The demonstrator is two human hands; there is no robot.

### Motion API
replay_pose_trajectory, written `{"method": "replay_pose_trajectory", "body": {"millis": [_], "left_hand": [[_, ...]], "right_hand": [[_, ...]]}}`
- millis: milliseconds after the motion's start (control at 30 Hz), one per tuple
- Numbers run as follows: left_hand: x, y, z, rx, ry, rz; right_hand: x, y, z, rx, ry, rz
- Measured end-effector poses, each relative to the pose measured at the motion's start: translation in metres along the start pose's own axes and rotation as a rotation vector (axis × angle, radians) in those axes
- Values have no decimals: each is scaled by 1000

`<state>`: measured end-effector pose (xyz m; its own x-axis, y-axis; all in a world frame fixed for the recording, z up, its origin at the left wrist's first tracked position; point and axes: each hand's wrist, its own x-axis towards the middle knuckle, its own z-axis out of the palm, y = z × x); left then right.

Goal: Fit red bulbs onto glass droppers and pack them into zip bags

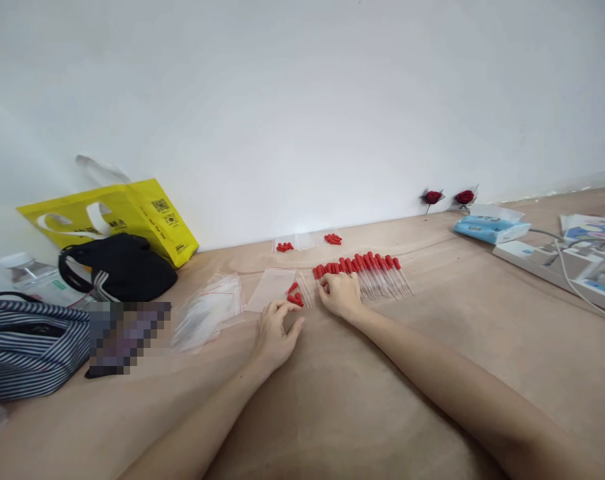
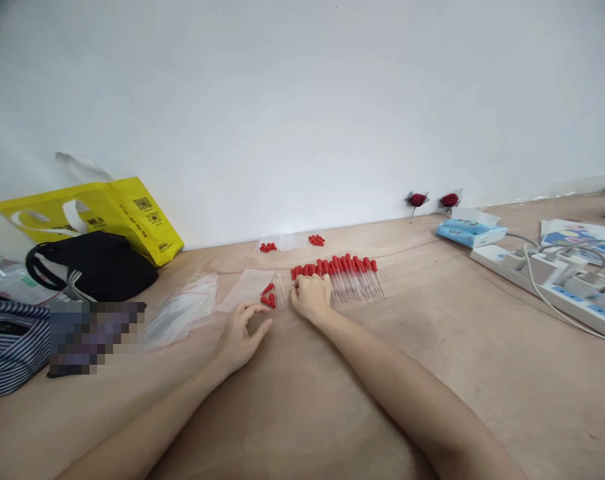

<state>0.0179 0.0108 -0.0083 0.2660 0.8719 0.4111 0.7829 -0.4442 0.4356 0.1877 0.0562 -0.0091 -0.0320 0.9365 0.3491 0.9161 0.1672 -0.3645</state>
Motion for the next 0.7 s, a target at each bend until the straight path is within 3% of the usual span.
{"method": "replay_pose_trajectory", "body": {"millis": [167,333,500,700], "left_hand": [[42,-8,-11,254,-79,-105],[80,-11,-5,337,-166,-194],[93,-16,4,321,-240,-269],[92,-20,9,271,-273,-316]], "right_hand": [[2,-13,-3,-28,-38,8],[9,-24,-4,-124,-158,83],[11,-30,-3,-182,-214,66],[7,-37,-6,-204,-230,65]]}}
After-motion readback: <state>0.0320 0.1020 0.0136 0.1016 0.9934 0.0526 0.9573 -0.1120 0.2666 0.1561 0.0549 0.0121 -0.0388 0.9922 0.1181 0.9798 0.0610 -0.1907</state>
